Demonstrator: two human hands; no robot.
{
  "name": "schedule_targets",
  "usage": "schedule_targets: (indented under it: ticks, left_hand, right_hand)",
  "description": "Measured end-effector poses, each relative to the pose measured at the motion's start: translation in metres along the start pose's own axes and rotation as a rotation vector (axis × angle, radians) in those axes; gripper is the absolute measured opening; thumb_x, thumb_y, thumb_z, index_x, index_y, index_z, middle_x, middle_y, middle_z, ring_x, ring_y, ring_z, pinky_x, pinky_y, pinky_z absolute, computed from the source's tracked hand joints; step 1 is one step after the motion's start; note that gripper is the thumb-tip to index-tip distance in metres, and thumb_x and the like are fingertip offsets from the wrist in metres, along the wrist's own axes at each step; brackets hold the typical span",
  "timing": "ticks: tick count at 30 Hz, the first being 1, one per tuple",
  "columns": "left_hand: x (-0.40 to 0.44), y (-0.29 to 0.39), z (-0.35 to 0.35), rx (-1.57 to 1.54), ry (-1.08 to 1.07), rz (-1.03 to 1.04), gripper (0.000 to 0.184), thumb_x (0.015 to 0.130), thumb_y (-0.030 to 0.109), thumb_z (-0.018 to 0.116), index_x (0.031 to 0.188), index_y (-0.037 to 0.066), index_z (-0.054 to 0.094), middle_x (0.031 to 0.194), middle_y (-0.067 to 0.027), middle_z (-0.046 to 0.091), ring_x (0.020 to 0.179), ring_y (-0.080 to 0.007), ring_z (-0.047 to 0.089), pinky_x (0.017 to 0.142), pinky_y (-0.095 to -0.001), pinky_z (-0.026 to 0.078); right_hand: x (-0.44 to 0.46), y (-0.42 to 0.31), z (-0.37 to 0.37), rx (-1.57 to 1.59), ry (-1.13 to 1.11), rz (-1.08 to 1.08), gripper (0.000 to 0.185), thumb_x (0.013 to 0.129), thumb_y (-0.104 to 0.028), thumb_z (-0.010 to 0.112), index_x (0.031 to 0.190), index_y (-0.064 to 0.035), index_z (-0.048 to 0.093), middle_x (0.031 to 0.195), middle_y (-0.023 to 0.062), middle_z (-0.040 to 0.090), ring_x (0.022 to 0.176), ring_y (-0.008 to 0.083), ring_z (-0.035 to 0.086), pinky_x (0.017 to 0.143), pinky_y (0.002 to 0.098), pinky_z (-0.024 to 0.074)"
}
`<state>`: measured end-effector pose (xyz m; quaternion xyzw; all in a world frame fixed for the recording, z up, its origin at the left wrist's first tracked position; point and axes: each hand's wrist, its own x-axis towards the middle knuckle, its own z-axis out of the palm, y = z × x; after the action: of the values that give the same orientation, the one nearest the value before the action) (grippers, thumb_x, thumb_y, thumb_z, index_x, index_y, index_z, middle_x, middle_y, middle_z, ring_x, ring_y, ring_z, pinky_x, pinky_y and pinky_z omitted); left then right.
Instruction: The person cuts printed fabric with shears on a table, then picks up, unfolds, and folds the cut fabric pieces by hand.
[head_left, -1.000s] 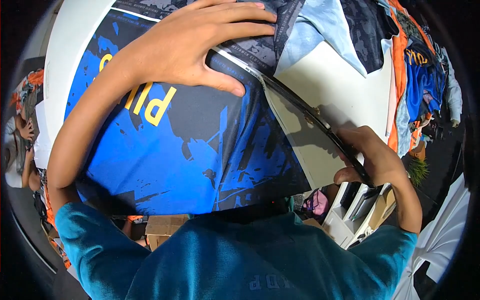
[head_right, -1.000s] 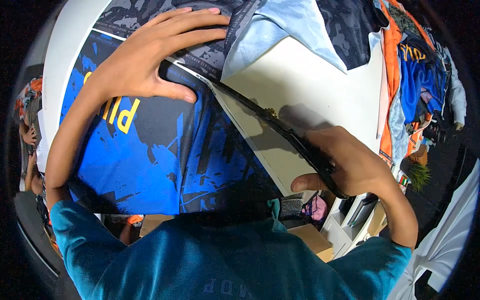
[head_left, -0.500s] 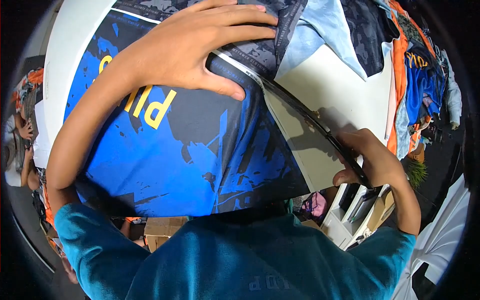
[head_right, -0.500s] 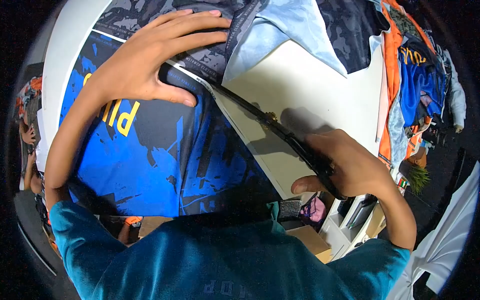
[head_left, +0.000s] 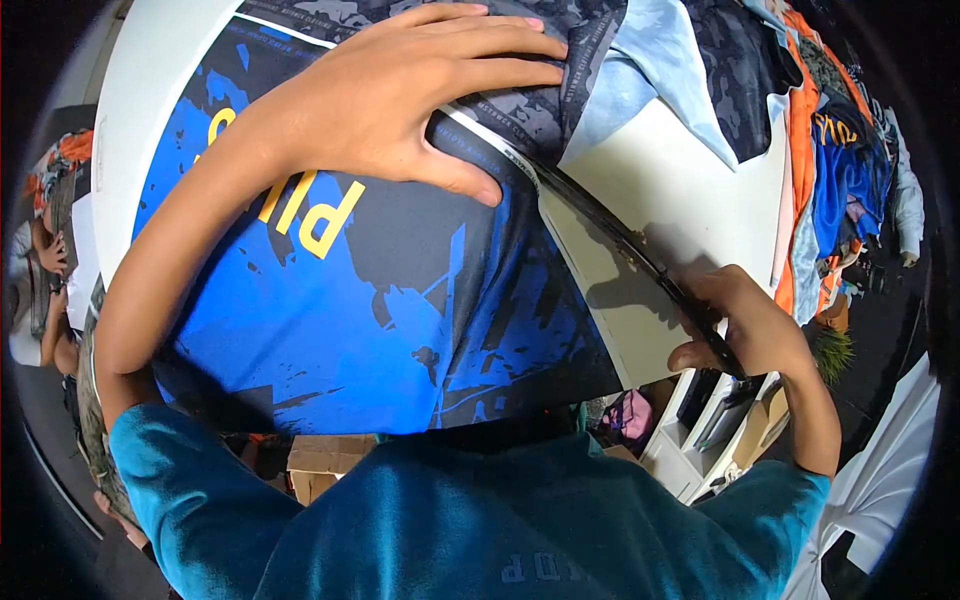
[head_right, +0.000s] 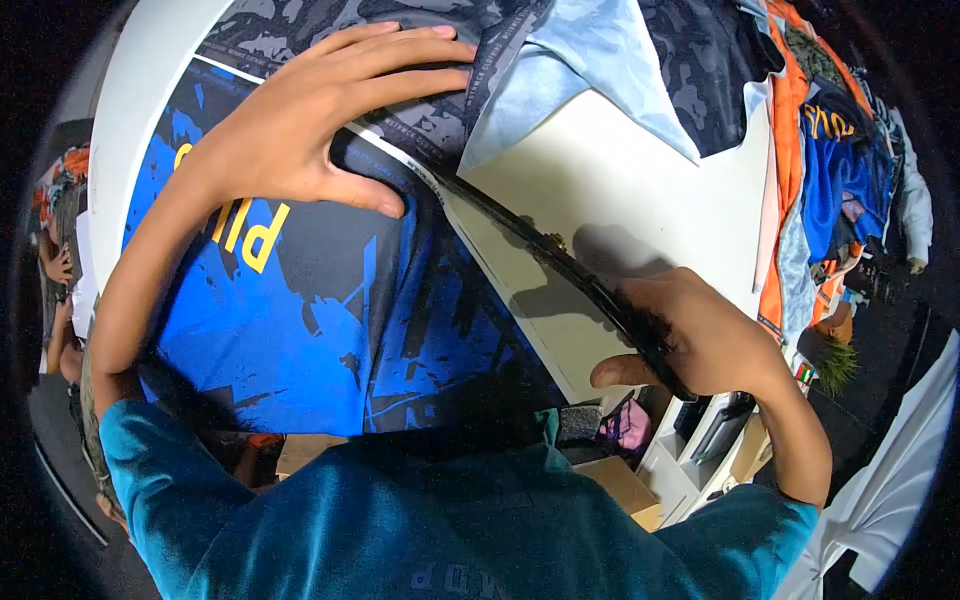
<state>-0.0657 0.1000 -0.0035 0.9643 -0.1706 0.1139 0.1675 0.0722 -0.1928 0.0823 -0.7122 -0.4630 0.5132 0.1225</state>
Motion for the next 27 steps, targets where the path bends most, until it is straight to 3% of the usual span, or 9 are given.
schedule_targets:
  ticks: [4,9,14,18,19,23,27]
  left_hand:
    - [0.001,0.001,0.000,0.044,0.006,0.007,0.087,0.062,0.060,0.069,0.134,0.017,0.046,0.142,0.0001,0.039,0.131,-0.0218,0.036,0.113,-0.0414,0.022]
    - [-0.001,-0.001,0.000,0.007,0.016,0.009,0.090,0.060,0.061,0.070,0.135,0.018,0.045,0.142,-0.0007,0.040,0.132,-0.0231,0.035,0.114,-0.0439,0.020]
    - [-0.004,-0.013,-0.011,-0.050,-0.001,-0.044,0.093,0.058,0.063,0.071,0.136,0.021,0.043,0.143,-0.0013,0.038,0.133,-0.0247,0.033,0.114,-0.0471,0.017]
    - [-0.013,-0.040,-0.030,-0.179,-0.192,0.010,0.090,0.076,0.069,0.052,0.138,0.006,0.036,0.144,-0.0170,0.031,0.131,-0.0345,0.030,0.109,-0.0494,0.020]
    - [-0.014,-0.041,-0.031,-0.175,-0.184,0.010,0.090,0.076,0.069,0.052,0.138,0.006,0.036,0.144,-0.0170,0.031,0.131,-0.0345,0.030,0.109,-0.0494,0.020]
    - [-0.019,-0.032,-0.020,0.049,-0.072,-0.073,0.095,0.057,0.065,0.071,0.137,0.025,0.041,0.144,-0.0012,0.035,0.133,-0.0257,0.031,0.114,-0.0491,0.014]
    - [-0.022,-0.031,-0.019,0.078,-0.069,-0.083,0.094,0.058,0.067,0.069,0.137,0.026,0.040,0.144,-0.0011,0.034,0.133,-0.0256,0.031,0.114,-0.0486,0.014]
  right_hand:
    - [-0.001,0.000,-0.001,0.021,-0.001,0.005,0.046,0.055,-0.028,0.086,0.067,-0.0012,0.051,0.050,0.0031,0.045,0.044,0.0186,0.033,0.045,0.0273,0.0327]
    - [-0.002,-0.006,-0.008,-0.081,-0.100,0.105,0.047,0.057,-0.029,0.086,0.075,0.0011,0.054,0.060,0.0066,0.051,0.050,0.0201,0.040,0.048,0.0277,0.0351]
    - [-0.001,0.000,-0.020,-0.054,-0.173,-0.093,0.046,0.067,-0.035,0.080,0.079,-0.0002,0.053,0.070,0.0103,0.056,0.062,0.0250,0.047,0.060,0.0343,0.0378]
    - [0.005,-0.015,-0.027,-0.169,-0.305,0.049,0.059,0.053,-0.025,0.084,0.095,0.0054,0.055,0.085,0.0129,0.055,0.071,0.0262,0.048,0.068,0.0321,0.0396]
    - [0.008,-0.018,-0.027,-0.178,-0.302,0.051,0.059,0.053,-0.025,0.084,0.095,0.0054,0.055,0.085,0.0129,0.055,0.071,0.0262,0.048,0.068,0.0321,0.0396]
    - [0.023,-0.023,-0.026,-0.121,-0.279,0.073,0.061,0.051,-0.022,0.083,0.097,0.0048,0.054,0.082,0.0113,0.055,0.071,0.0258,0.048,0.073,0.0330,0.0385]
    - [0.035,-0.028,-0.029,-0.146,-0.304,0.041,0.061,0.053,-0.024,0.082,0.097,0.0040,0.053,0.080,0.0104,0.055,0.071,0.0249,0.048,0.071,0.0331,0.0382]
